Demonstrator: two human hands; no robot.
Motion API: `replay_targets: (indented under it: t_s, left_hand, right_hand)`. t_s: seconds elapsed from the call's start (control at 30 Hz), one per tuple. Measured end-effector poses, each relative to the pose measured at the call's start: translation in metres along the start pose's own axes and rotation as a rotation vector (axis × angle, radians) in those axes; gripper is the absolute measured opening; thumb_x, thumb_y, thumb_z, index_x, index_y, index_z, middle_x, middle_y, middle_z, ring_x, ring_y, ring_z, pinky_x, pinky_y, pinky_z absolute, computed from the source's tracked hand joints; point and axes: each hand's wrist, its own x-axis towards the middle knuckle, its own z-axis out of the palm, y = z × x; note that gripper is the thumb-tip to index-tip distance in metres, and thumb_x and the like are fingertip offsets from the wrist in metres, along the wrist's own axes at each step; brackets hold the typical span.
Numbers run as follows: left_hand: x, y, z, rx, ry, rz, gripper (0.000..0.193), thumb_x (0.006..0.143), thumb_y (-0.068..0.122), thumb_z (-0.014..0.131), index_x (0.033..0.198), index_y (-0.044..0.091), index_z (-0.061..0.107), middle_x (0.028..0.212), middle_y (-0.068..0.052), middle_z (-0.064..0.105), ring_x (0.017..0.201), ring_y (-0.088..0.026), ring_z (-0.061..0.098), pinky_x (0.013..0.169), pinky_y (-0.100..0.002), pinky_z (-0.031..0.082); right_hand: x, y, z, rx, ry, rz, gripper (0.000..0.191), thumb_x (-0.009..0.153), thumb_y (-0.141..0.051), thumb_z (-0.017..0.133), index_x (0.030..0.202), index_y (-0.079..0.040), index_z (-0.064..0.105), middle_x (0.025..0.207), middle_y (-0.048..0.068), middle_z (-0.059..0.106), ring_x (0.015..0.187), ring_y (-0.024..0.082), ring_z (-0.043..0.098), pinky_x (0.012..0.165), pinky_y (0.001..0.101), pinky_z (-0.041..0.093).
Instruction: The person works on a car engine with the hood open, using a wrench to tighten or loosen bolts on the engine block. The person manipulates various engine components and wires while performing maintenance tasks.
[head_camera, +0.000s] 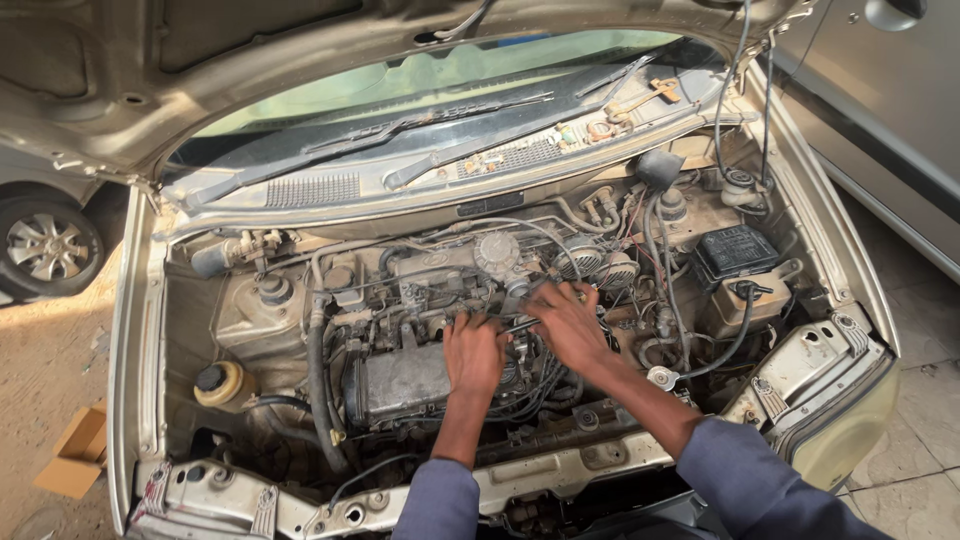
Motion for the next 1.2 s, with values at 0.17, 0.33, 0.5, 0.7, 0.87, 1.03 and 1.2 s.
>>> replay_targets:
  t_s: [0.17,0.33,0.5,0.7,0.87,1.03,1.2]
  left_hand:
    - [0.000,0.004,0.012,-0.041,-0.129,-0.150,0.016,0.086,0.028,0.079,0.091,0.012,0.081,0.088,-0.014,0.076,0.091,-0.030,0.071,0.096,-0.042,0.048]
    - [-0.001,0.016,0.015,-0.272,-0.350,-0.265,0.018,0.084,0.030,0.080,0.092,0.013,0.081,0.088,-0.011,0.077,0.086,-0.030,0.073,0.089,-0.044,0.055]
    - [-0.002,0.010,0.004,-0.174,0.067,-0.039,0.043,0.074,0.035,0.085,0.101,0.003,0.075,0.099,-0.014,0.072,0.093,-0.031,0.069,0.086,-0.049,0.050]
    - [-0.003,-0.001,0.001,-0.093,0.109,0.099,0.012,0.080,0.019,0.083,0.084,0.008,0.080,0.092,-0.007,0.070,0.099,-0.029,0.060,0.085,-0.045,0.043]
    - [-0.003,-0.001,0.010,-0.074,0.020,-0.034,0.012,0.081,0.017,0.082,0.082,0.005,0.078,0.090,-0.009,0.071,0.098,-0.026,0.064,0.088,-0.043,0.046]
    - [-0.010,0.009,0.008,-0.365,-0.241,-0.166,0.021,0.084,0.027,0.083,0.087,0.008,0.076,0.094,-0.008,0.071,0.095,-0.026,0.068,0.089,-0.042,0.051]
    - [-0.009,0.010,-0.004,-0.215,0.228,0.062,0.035,0.070,0.018,0.085,0.101,0.004,0.078,0.099,-0.014,0.069,0.099,-0.032,0.061,0.083,-0.046,0.045]
  right_hand:
    - [-0.003,-0.013,-0.024,0.138,-0.314,0.397,0.046,0.102,-0.044,0.067,0.140,-0.019,0.058,0.092,0.014,0.078,0.093,0.034,0.074,0.100,0.0501,0.048]
    - [0.002,-0.009,-0.008,0.210,-0.091,0.195,0.032,0.093,-0.027,0.070,0.115,-0.007,0.059,0.108,0.019,0.069,0.094,0.042,0.069,0.076,0.0536,0.056]
    - [0.005,0.021,0.017,0.271,-0.123,0.084,0.035,0.088,0.001,0.062,0.121,-0.004,0.054,0.109,0.019,0.074,0.097,0.042,0.069,0.085,0.0521,0.055]
    - [0.003,0.018,0.007,0.140,0.070,-0.170,0.034,0.073,0.004,0.065,0.103,-0.009,0.072,0.099,0.017,0.075,0.098,0.038,0.072,0.091,0.0517,0.053]
    - [-0.003,-0.006,-0.023,0.160,-0.252,0.300,0.031,0.093,-0.028,0.070,0.122,-0.017,0.067,0.085,0.013,0.079,0.086,0.029,0.076,0.092,0.0466,0.054]
    - [0.001,-0.010,-0.011,0.225,-0.127,0.210,0.027,0.095,-0.024,0.068,0.115,-0.007,0.064,0.101,0.016,0.073,0.088,0.037,0.073,0.075,0.0496,0.058]
    - [-0.001,0.013,0.016,0.216,-0.182,0.109,0.049,0.086,0.002,0.061,0.133,-0.010,0.059,0.106,0.018,0.073,0.091,0.040,0.072,0.078,0.0513,0.056]
